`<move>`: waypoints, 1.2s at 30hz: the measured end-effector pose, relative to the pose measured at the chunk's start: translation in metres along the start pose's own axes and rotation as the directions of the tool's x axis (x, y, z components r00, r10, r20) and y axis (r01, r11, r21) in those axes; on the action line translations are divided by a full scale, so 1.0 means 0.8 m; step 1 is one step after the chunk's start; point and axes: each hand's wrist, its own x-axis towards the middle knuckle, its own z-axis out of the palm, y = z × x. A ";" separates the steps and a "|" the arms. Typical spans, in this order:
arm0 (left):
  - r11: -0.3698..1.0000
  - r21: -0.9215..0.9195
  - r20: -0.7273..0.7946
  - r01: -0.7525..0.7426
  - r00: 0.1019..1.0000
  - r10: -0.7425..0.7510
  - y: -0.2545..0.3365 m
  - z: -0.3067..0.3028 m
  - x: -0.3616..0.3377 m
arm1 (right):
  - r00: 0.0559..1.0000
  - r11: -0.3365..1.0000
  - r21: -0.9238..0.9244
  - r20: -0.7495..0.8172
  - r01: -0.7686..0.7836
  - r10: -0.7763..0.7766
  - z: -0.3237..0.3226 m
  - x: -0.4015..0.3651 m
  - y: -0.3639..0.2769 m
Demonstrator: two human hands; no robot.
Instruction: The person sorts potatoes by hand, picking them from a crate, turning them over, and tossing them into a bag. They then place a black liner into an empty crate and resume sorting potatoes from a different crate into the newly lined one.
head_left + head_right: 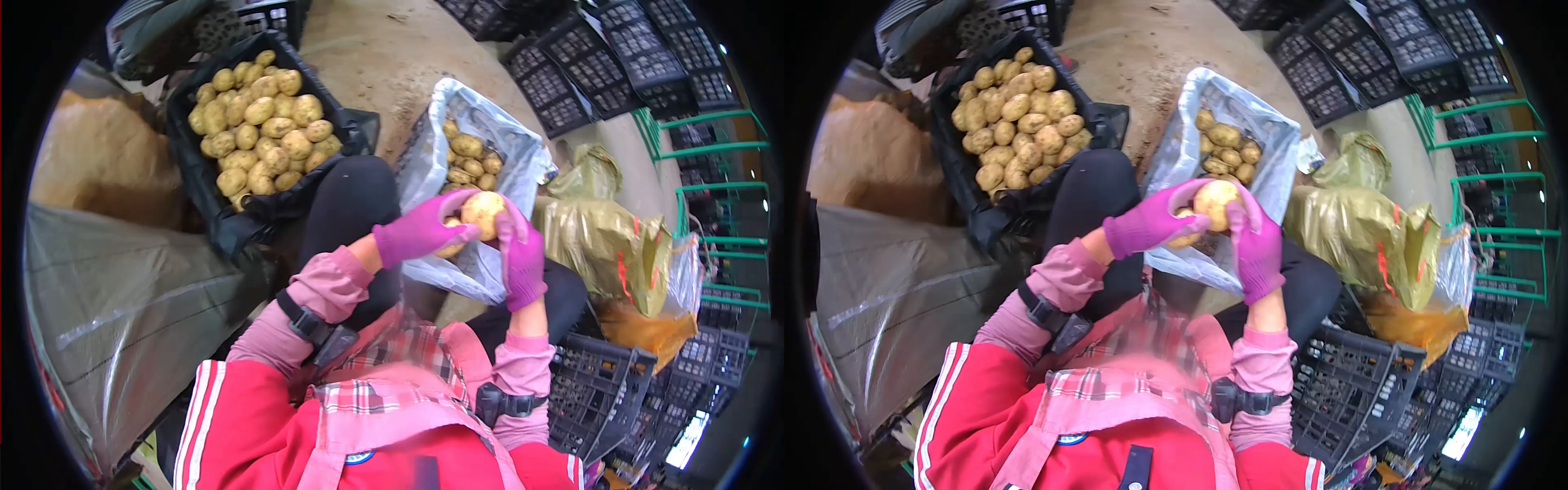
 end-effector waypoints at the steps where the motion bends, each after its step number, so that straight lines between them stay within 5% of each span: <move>1: 0.999 -0.036 -0.017 0.007 1.000 -0.007 -0.008 0.000 -0.001 | 0.999 0.999 -0.001 -0.017 0.047 -0.047 0.000 -0.002 0.003; 3: 0.999 0.047 -0.005 0.018 1.000 -0.018 -0.017 0.000 0.000 | 0.990 0.984 0.119 -0.029 -0.133 0.137 0.003 0.000 0.014; 5: 0.995 0.091 0.005 0.041 0.999 -0.042 0.000 0.001 -0.004 | 0.992 0.995 0.025 -0.070 -0.100 0.102 0.004 0.002 0.018; 7: 0.996 0.079 -0.050 0.048 0.998 -0.044 0.002 0.001 -0.003 | 0.971 0.928 0.308 -0.042 -0.210 0.234 0.005 0.001 0.033; 11: 0.992 -0.124 -0.279 -0.021 0.960 -0.015 0.004 0.008 0.005 | 0.894 0.609 0.654 0.306 -0.448 0.329 0.038 -0.007 0.001; 13: 0.990 -0.061 -0.418 -0.125 0.904 0.089 -0.010 0.005 0.015 | 0.919 0.712 0.586 0.310 -0.387 0.244 0.069 -0.018 -0.024; 17: 0.980 -0.067 -0.587 -0.186 0.802 0.112 0.015 -0.019 0.008 | 0.933 0.579 0.732 0.281 -0.359 0.224 0.084 0.001 0.001; 21: 0.959 0.015 -0.738 -0.283 0.644 0.202 0.070 -0.135 -0.014 | 0.942 0.516 0.789 0.256 -0.333 0.216 0.072 0.004 -0.030; 23: 0.796 0.590 -0.687 0.135 0.603 0.406 0.024 -0.223 -0.041 | 0.939 0.503 0.795 0.249 -0.339 0.238 0.062 0.010 -0.025; 25: 0.587 0.606 -0.759 0.536 0.612 0.225 0.003 -0.250 -0.065 | 0.940 0.512 0.791 0.245 -0.335 0.238 0.055 0.011 -0.017; 29: 0.431 0.628 -0.738 0.648 0.672 0.064 -0.049 -0.263 -0.071 | 0.944 0.459 0.832 0.213 -0.310 0.252 0.047 0.013 -0.016; 31: 0.374 0.817 -0.554 0.439 0.777 0.298 -0.091 -0.272 -0.073 | 0.950 0.490 0.820 0.206 -0.298 0.234 0.042 0.013 -0.019; 34: 0.491 0.730 -0.605 0.475 0.784 0.141 -0.083 -0.276 -0.072 | 0.966 0.504 0.825 0.189 -0.255 0.179 0.035 0.014 -0.022; 36: 0.377 0.755 -0.606 0.537 0.791 0.087 -0.071 -0.278 -0.062 | 0.973 0.534 0.814 0.173 -0.229 0.154 0.033 0.016 -0.028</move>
